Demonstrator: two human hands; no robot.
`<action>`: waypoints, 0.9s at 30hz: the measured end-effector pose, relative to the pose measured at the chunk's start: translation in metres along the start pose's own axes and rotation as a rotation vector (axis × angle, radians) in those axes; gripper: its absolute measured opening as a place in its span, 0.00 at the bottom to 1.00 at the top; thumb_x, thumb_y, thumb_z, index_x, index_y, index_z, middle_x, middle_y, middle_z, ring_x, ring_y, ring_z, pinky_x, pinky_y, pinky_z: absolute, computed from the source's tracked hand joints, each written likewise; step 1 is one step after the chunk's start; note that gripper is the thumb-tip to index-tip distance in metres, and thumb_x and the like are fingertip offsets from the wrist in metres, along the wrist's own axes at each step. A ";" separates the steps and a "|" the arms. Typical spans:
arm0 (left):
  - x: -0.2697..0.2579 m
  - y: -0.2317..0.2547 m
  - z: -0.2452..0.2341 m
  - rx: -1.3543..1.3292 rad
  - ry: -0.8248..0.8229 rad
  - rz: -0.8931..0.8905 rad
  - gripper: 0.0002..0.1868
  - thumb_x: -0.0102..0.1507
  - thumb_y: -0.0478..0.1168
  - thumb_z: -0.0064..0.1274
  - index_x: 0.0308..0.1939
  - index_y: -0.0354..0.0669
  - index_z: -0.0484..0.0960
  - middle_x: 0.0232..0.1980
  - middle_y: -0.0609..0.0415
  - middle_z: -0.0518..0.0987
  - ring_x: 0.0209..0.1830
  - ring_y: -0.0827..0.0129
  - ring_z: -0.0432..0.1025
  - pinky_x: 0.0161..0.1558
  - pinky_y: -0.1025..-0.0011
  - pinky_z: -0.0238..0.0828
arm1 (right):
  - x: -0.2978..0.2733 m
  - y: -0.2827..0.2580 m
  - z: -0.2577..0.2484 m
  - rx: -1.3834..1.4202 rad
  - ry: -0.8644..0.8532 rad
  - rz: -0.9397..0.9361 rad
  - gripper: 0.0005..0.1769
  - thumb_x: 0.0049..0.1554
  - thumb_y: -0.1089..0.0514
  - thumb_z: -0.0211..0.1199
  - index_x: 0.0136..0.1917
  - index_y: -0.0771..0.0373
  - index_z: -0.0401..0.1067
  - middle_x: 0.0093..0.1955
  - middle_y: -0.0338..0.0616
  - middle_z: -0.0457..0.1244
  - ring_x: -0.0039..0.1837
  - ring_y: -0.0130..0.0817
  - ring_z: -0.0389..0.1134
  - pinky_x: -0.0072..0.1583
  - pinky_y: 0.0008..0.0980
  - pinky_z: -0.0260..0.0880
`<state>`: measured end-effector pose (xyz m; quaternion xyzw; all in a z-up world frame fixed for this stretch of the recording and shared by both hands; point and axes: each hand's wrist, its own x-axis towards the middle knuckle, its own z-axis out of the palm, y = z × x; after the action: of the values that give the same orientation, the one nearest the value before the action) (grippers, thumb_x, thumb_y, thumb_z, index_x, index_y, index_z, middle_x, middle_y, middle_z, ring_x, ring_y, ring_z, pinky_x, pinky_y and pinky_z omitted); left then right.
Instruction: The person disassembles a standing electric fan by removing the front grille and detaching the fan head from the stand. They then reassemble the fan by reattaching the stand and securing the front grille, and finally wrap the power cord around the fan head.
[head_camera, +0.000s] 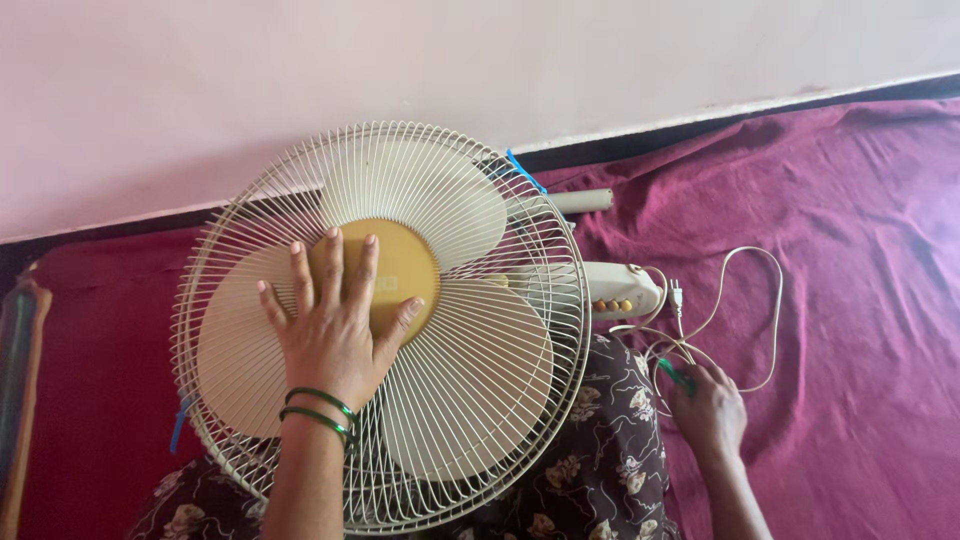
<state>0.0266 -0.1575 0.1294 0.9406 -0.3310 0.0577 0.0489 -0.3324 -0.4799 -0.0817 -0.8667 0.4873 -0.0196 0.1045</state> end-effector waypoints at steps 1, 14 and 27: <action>0.000 -0.001 -0.001 0.001 0.002 0.001 0.46 0.62 0.78 0.27 0.78 0.62 0.52 0.82 0.49 0.48 0.81 0.43 0.36 0.69 0.27 0.26 | -0.006 0.001 -0.014 0.024 0.014 0.009 0.19 0.55 0.46 0.64 0.58 0.50 0.79 0.55 0.42 0.69 0.55 0.40 0.72 0.58 0.45 0.74; -0.005 0.003 -0.008 -0.028 0.060 0.024 0.45 0.63 0.75 0.32 0.78 0.59 0.54 0.82 0.47 0.49 0.81 0.41 0.38 0.69 0.26 0.29 | 0.094 -0.109 -0.115 0.660 0.213 -0.334 0.16 0.60 0.61 0.62 0.61 0.62 0.76 0.53 0.51 0.71 0.55 0.38 0.74 0.56 0.36 0.75; -0.003 0.006 -0.014 -0.031 0.086 0.024 0.45 0.62 0.74 0.31 0.77 0.56 0.53 0.81 0.46 0.49 0.81 0.44 0.37 0.69 0.28 0.27 | 0.297 -0.246 0.068 -0.053 -0.016 -0.709 0.26 0.50 0.48 0.62 0.63 0.51 0.74 0.54 0.52 0.70 0.55 0.54 0.72 0.54 0.62 0.67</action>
<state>0.0191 -0.1585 0.1428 0.9324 -0.3407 0.0934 0.0767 0.0395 -0.5970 -0.1194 -0.9845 0.1554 -0.0353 0.0727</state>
